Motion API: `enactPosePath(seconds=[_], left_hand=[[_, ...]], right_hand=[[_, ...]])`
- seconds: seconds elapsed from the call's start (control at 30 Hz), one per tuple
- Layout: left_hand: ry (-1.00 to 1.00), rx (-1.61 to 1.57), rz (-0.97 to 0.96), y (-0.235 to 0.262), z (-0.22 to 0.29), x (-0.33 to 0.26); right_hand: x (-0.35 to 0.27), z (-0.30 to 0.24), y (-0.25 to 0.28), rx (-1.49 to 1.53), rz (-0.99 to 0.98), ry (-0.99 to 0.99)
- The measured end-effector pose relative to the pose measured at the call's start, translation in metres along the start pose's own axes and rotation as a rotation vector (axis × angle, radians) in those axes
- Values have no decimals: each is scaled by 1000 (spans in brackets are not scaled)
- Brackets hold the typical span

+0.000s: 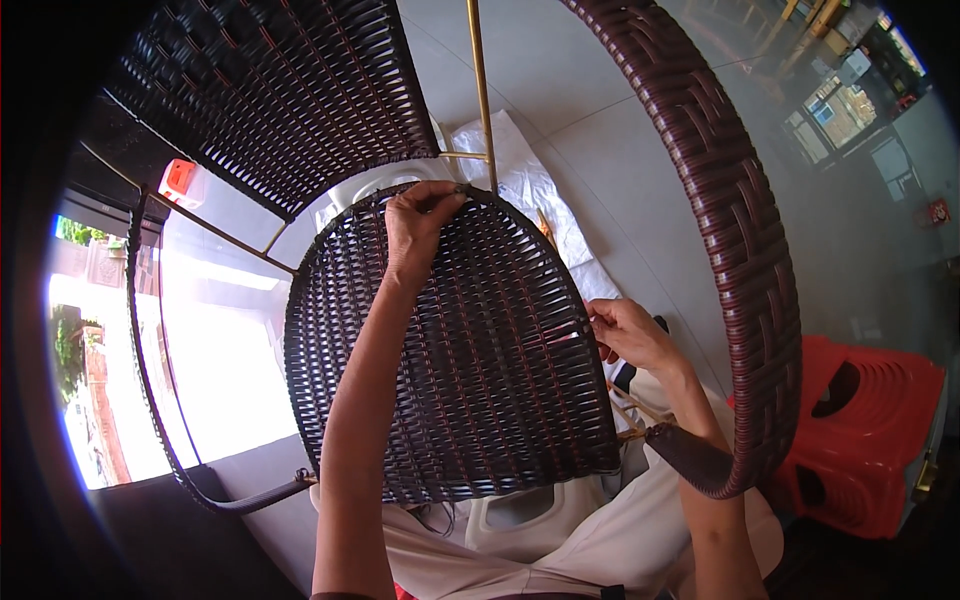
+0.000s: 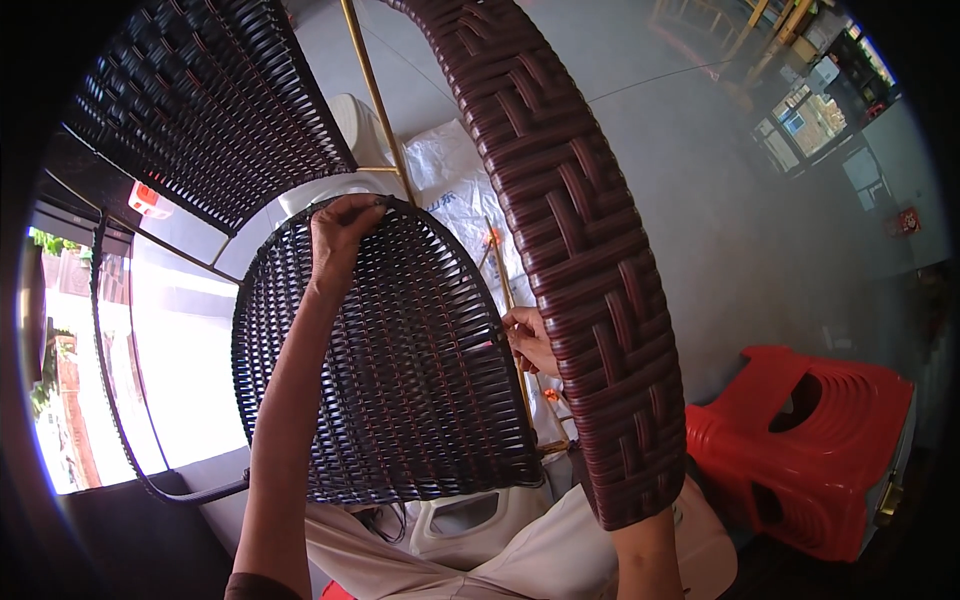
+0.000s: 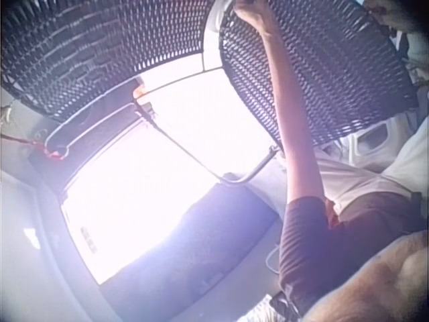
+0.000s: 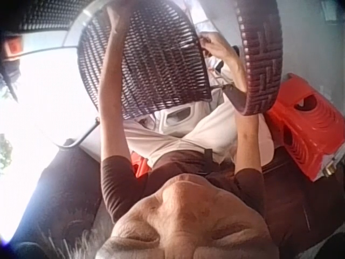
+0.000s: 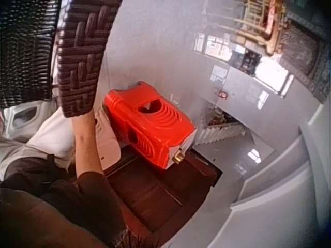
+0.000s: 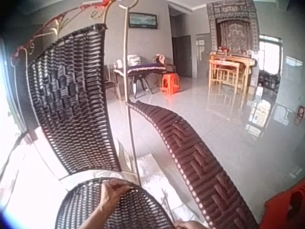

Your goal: The person repairs the woven seat of a wicker chair by threading and securing synthetic rattan strands along the edge by hand, then lifts the chair and carries it across a room to place it near a pile of folded laundry.

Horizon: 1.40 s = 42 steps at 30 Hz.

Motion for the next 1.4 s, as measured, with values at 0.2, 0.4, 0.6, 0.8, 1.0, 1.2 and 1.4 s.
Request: enactPosePath(seconds=[0.2,0.4,0.6,0.8,1.0,1.2,1.4], left_hand=[[8,-26,-41,3,2,1],[25,13,-33,3,2,0],[18,-17,-10,2,-2,2],[-1,-29,13,1,-7,4],[-46,-31,3,2,-12,4],[-37,1,-34,4,-10,5],[-18,13,-63,6,-11,8]], right_hand=[[0,-3,0,-14,-57,-4],[1,-1,0,-29,-53,69],[5,9,2,50,-32,130],[-2,-8,0,-27,-67,71],[-3,-11,-1,-50,-48,61],[-3,-10,0,-32,-33,61],[-4,-12,0,-26,-15,56]])
Point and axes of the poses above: each hand's wrist, its own x-axis towards the middle knuckle, its own y-axis out of the back of the hand, z = x × y, the point moved 2 cm from there along x, towards the middle knuckle, and after that the axes turned 1 degree about x, right-handed, at the moved point
